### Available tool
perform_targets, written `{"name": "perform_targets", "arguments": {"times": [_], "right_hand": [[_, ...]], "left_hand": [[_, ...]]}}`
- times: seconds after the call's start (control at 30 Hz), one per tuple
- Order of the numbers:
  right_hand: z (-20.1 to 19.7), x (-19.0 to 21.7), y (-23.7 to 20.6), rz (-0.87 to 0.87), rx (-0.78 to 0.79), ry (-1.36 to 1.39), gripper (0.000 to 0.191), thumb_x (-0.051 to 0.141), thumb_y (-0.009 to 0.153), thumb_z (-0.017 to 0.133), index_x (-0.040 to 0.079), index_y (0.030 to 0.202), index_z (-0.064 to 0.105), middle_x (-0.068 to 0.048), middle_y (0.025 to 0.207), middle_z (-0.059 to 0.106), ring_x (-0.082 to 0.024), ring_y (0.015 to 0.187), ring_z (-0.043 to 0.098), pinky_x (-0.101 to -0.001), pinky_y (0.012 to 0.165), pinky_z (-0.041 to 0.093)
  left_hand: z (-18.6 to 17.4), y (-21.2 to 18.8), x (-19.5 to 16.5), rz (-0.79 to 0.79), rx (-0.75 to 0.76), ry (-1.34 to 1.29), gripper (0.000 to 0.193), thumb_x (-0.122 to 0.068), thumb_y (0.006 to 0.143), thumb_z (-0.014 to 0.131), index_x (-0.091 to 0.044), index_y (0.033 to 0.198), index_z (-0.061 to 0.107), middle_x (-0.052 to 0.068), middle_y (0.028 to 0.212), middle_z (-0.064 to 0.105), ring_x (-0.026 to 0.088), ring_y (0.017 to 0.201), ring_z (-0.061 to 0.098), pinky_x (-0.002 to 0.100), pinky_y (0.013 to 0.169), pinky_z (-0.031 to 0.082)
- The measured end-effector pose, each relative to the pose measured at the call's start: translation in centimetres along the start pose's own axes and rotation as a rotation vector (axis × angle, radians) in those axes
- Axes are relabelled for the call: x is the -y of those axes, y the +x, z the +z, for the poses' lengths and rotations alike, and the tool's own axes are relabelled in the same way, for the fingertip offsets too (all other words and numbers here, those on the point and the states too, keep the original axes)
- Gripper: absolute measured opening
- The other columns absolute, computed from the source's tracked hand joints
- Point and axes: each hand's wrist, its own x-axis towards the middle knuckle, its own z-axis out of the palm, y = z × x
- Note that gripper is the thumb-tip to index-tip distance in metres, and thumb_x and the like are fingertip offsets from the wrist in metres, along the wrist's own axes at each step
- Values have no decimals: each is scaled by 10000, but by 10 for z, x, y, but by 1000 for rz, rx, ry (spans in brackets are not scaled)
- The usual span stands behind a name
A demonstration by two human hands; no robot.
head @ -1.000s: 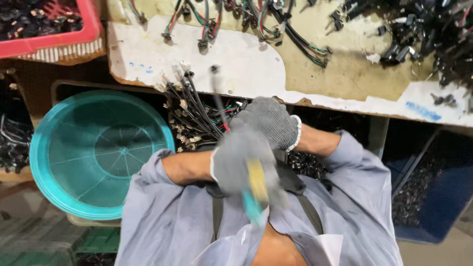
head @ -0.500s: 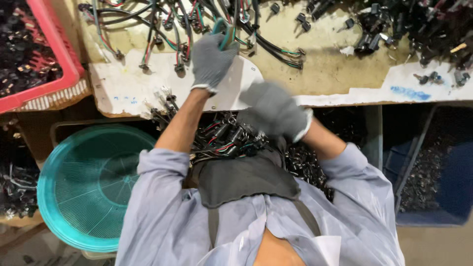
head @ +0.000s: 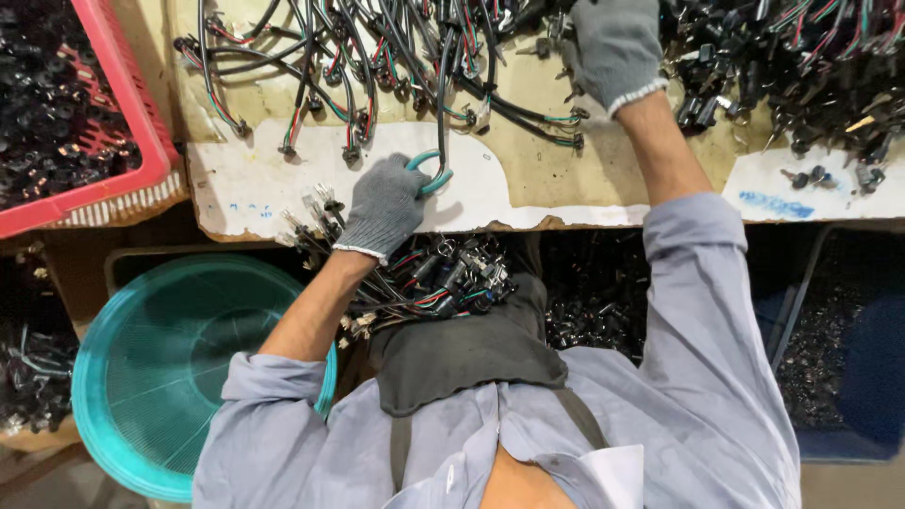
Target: The person, wearing gloves at a factory workbench, picks up wire harnesses with connectors and uses a handheld wire-stripping tool to strip insulation from the wire ends. They work through a pile of wires one at a time, placing processed wires aside and reaching for the next one.
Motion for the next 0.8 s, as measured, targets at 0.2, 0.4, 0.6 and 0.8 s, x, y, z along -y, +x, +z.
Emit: {"name": "perform_targets", "arguments": {"times": [0.2,0.4,0.6,0.8], "right_hand": [[-25,6,-49,369,-33,704,488,388,986,858,37,1168,573,-92,1002,710,-206,947,742,-333,793,640],[-41,52,-74,289,-366,1619,451,394,994,780,17,1188,625,-158,1121,693,-228,1043,715,-414,988,601],[-57,112,-82,519,-113,2345,296,359,1052,684,66,1058,646,-57,836,670,-201,776,684,-474,1007,635],[-68,147,-87,90,21,1194,636,646,888,713,25,969,609,-117,770,570,-277,667,598,-385,661,510]], "left_hand": [[-2,3,1,-239,108,-156,264,-252,844,783,-226,1105,809,153,885,657,348,781,676,471,685,524],[20,0,1,-241,11,-180,297,-220,841,789,-232,1137,806,123,897,671,322,768,683,448,683,526],[-41,-5,-22,-402,-43,-619,294,-186,831,847,-148,1119,799,119,877,760,219,732,693,375,679,543],[-104,-24,-75,-347,21,-1083,291,-79,893,782,-58,1183,775,119,1021,813,123,879,770,278,797,614]]}}
